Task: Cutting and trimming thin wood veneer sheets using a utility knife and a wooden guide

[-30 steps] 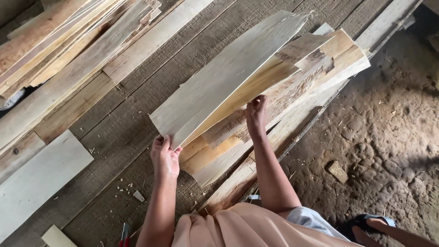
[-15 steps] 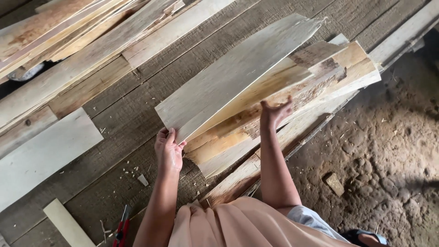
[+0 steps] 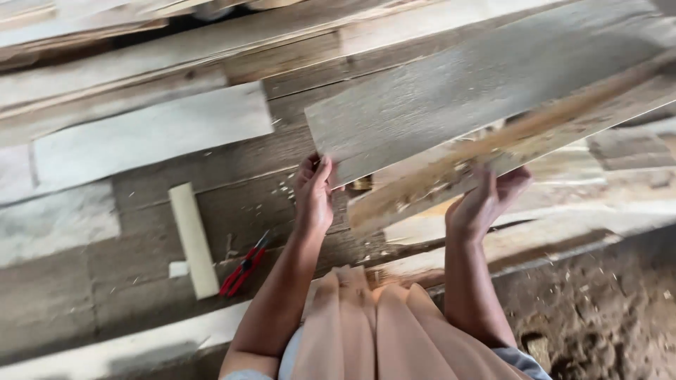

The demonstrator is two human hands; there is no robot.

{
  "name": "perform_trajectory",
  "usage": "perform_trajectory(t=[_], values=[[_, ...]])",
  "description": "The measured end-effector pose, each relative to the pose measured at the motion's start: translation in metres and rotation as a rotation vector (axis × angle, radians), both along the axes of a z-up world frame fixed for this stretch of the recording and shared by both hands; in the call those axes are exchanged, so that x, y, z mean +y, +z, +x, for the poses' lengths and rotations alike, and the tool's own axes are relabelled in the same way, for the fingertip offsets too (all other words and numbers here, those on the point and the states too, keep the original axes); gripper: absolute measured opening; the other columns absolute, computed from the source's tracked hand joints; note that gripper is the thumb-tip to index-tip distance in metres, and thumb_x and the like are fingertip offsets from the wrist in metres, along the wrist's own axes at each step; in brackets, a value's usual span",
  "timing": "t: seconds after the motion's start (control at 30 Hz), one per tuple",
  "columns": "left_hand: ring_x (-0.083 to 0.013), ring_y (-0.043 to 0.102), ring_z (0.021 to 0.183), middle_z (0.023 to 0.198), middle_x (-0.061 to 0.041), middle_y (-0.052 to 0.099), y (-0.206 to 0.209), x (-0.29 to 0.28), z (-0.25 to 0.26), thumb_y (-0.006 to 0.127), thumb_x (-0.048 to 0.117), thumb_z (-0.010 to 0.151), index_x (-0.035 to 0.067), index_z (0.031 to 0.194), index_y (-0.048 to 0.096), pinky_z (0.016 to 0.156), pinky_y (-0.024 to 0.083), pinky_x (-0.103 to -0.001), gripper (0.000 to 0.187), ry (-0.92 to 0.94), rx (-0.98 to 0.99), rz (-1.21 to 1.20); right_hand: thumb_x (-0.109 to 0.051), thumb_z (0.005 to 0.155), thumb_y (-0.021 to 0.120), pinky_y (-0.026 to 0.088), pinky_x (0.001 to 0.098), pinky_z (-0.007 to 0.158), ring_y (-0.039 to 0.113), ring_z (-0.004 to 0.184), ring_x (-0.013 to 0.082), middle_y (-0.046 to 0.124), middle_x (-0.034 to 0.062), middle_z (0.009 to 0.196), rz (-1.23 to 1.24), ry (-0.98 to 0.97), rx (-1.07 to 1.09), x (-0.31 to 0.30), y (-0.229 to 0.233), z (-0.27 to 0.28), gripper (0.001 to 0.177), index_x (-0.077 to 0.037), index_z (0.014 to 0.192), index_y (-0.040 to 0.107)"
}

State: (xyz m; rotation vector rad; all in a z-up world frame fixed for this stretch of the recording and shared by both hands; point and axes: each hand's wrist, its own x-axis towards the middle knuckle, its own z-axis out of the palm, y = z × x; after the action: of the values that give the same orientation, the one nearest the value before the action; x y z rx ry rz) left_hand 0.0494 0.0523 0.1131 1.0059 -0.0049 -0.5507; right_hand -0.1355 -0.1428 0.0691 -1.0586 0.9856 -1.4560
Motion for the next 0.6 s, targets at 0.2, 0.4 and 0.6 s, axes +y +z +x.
perform_trajectory(t=[0.2, 0.4, 0.6], values=[[-0.0110, 0.067, 0.064, 0.082, -0.001, 0.067, -0.001, 0.111, 0.076, 0.071, 0.021, 0.096, 0.013, 0.101, 0.064, 0.045, 0.052, -0.023, 0.012, 0.205, -0.140, 0.086, -0.011, 0.092, 0.071, 0.049, 0.0369, 0.077, 0.049, 0.088, 0.0129, 0.050, 0.0019, 0.105, 0.349, 0.363, 0.027, 0.175, 0.034, 0.083, 0.039, -0.015, 0.118, 0.041], [-0.0107, 0.064, 0.064, 0.084, -0.001, 0.068, -0.008, 0.247, 0.122, 0.065, 0.022, 0.099, 0.013, 0.106, 0.068, 0.046, 0.047, -0.022, 0.012, 0.370, -0.117, 0.230, -0.001, 0.090, 0.056, 0.046, 0.0287, 0.049, 0.046, 0.051, 0.0124, 0.044, 0.0064, 0.079, 0.418, 0.662, 0.459, 0.306, -0.010, 0.123, 0.013, -0.002, 0.102, 0.050], [-0.0118, 0.061, 0.084, 0.094, -0.006, 0.067, -0.027, 0.381, 0.165, 0.063, 0.020, 0.104, 0.011, 0.109, 0.069, 0.074, 0.052, -0.027, 0.012, 0.428, -0.165, 0.340, -0.014, 0.071, 0.073, 0.050, 0.0468, 0.087, 0.051, 0.112, 0.0283, 0.061, -0.0012, 0.109, -0.963, 1.287, 1.335, 0.393, -0.088, 0.192, 0.035, -0.026, 0.104, 0.067]])
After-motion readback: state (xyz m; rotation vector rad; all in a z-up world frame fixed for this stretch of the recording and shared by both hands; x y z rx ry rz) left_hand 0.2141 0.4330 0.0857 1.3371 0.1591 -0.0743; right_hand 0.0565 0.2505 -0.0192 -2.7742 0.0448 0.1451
